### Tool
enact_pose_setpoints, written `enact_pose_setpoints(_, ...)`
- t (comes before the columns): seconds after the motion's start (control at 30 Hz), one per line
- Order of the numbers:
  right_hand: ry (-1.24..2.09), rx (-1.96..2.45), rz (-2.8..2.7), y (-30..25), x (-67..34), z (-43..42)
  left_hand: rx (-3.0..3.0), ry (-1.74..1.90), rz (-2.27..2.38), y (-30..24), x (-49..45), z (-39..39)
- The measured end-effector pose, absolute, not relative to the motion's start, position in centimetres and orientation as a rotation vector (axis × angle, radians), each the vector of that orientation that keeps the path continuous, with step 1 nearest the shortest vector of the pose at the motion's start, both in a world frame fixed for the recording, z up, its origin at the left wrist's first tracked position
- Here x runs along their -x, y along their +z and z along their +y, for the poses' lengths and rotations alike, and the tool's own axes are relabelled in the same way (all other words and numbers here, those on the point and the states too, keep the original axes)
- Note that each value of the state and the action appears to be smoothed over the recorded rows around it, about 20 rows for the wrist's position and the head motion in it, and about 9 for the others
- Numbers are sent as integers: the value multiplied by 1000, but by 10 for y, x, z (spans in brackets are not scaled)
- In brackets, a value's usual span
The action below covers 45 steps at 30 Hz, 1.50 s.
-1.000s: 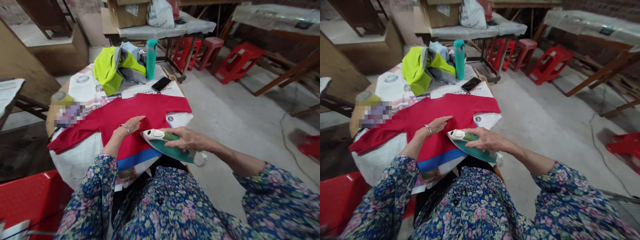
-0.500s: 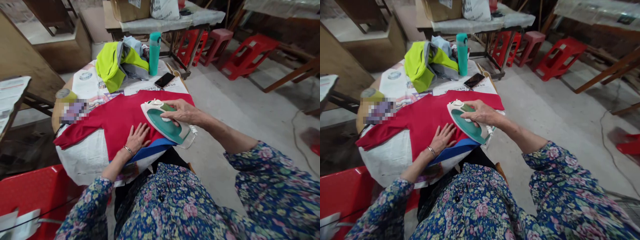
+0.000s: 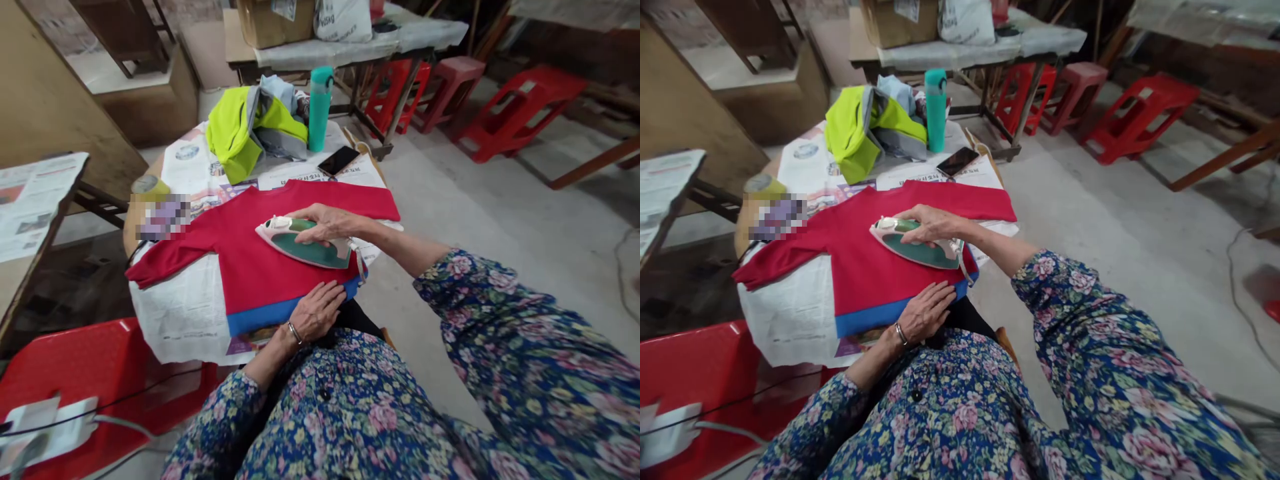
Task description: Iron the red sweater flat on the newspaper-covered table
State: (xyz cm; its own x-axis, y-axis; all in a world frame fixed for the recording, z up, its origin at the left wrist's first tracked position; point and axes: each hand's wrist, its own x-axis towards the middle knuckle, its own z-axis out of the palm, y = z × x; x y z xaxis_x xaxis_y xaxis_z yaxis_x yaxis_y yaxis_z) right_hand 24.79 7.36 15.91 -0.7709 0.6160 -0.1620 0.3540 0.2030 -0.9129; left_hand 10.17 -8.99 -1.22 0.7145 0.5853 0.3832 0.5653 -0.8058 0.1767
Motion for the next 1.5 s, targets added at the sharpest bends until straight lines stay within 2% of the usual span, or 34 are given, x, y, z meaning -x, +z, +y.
enact_pose_setpoints(0.3, 1750, 733, -2477, 156, -219, 48, -2839, 1008, 847, -30, -79, -109)
enact_pose_setpoints(0.43, 1714, 957, -2116, 152, -198, 50, -2779, 1051, 840, -35, -83, -109)
enact_pose_setpoints(0.7, 1401, 1316, -1170, 132, -181, 65, -2741, 1031, 906, -49, -95, -110)
enact_pose_setpoints(0.87, 1334, 1401, -940, 127, -182, 91, -2708, 975, 933, -52, -100, -109)
enact_pose_setpoints(1.13, 1401, 1443, -1250, 131, -177, 107, -2740, 964, 999, -38, -106, -109)
enact_pose_setpoints(1.3, 1512, 1237, -1661, 139, -187, 101, -2729, 704, 1123, -22, -113, -112)
enact_pose_setpoints(1.5, 1605, 901, -2130, 156, -175, 98, -2700, 590, 1179, -12, -118, -109)
